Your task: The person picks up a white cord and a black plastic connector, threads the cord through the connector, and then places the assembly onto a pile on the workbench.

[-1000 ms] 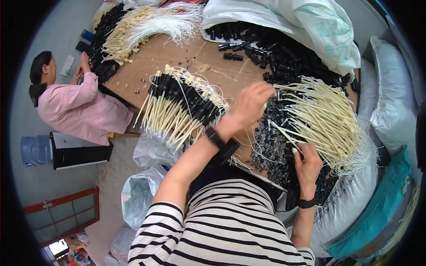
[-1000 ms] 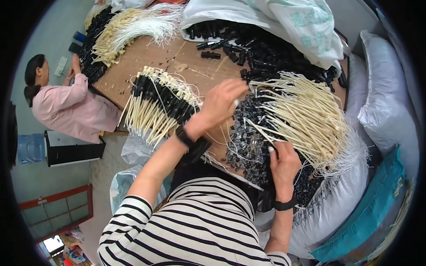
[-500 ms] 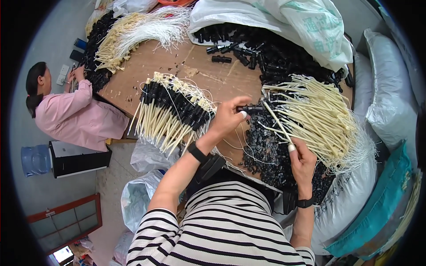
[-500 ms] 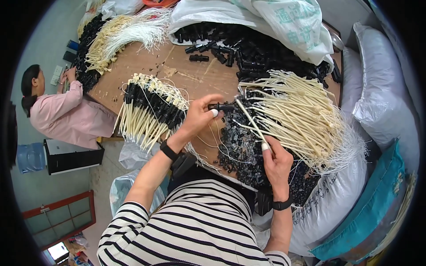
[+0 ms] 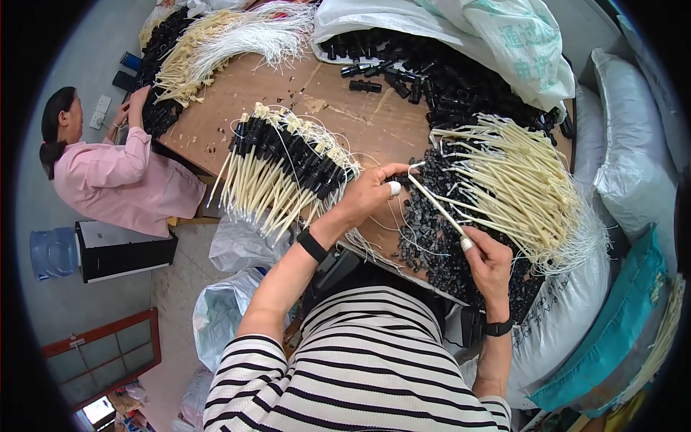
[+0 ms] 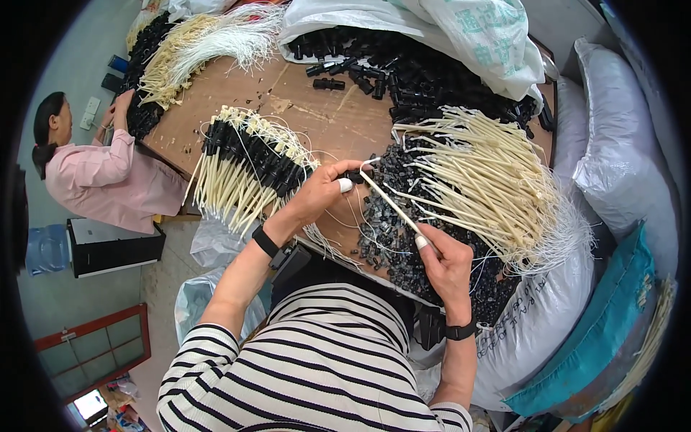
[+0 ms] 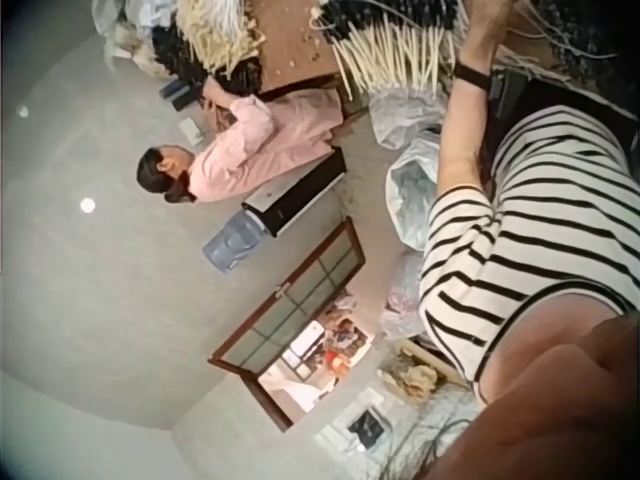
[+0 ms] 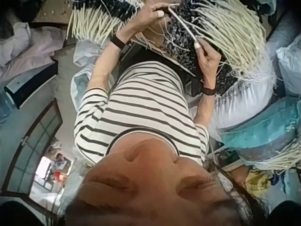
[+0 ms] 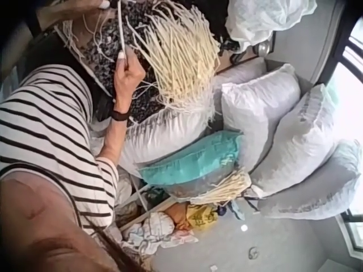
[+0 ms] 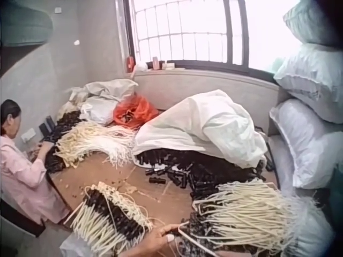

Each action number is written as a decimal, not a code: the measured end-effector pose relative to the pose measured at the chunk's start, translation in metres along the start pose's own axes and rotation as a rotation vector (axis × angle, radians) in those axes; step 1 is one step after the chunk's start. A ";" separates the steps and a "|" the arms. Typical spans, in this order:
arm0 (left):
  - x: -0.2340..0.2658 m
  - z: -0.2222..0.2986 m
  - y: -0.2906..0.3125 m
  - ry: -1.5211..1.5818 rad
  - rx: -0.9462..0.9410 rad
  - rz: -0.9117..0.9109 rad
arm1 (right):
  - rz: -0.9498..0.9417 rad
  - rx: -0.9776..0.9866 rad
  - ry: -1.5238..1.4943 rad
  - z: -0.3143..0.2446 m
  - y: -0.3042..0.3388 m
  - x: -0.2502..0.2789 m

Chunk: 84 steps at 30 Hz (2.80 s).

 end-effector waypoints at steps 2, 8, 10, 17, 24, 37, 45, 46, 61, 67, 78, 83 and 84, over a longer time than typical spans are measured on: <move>-0.001 0.000 0.000 0.011 -0.010 0.002 | -0.032 -0.028 -0.019 -0.003 0.001 0.002; 0.006 0.020 0.000 -0.254 -0.173 -0.009 | -0.065 -0.040 0.011 0.004 0.001 0.003; -0.011 0.031 0.002 -0.579 -0.438 -0.196 | -0.074 0.026 0.047 -0.002 0.003 -0.003; -0.066 0.042 0.023 -1.298 -0.485 -0.332 | 0.096 0.031 0.104 -0.003 -0.009 -0.009; -0.024 0.043 0.030 -1.190 -0.504 -0.018 | -0.142 -0.251 -1.063 0.048 -0.011 0.006; -0.031 0.013 0.024 -0.644 -0.142 -0.109 | 0.032 0.206 0.207 -0.022 0.002 -0.059; -0.042 0.028 0.024 -0.912 -0.271 -0.227 | 0.193 0.222 0.282 -0.026 -0.005 -0.047; -0.045 0.029 0.025 -0.932 -0.292 -0.248 | 0.186 0.231 0.279 -0.025 -0.006 -0.049; -0.058 0.005 0.032 -0.718 0.024 -0.496 | -0.205 0.154 0.129 -0.019 -0.005 -0.075; -0.048 0.039 0.031 -0.597 -0.351 -0.219 | -0.042 0.268 0.226 -0.025 -0.004 -0.065; -0.041 0.035 0.015 -0.669 -0.527 -0.144 | -0.007 0.057 -0.025 0.002 -0.003 -0.061; -0.012 0.038 -0.050 -1.218 -0.743 -0.002 | 0.049 -0.121 -0.092 0.020 -0.007 -0.042; -0.009 0.034 -0.053 -1.221 -0.745 -0.004 | 0.055 -0.130 -0.099 0.021 -0.007 -0.041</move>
Point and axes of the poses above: each hand's wrist, its own y-axis away from the middle knuckle, its own x-axis out of the back of the hand, z = x × y, the point moved 10 cm from there along -y, towards the middle knuckle, and after that the axes turned 12 degrees about -x, right-handed, at the moved point
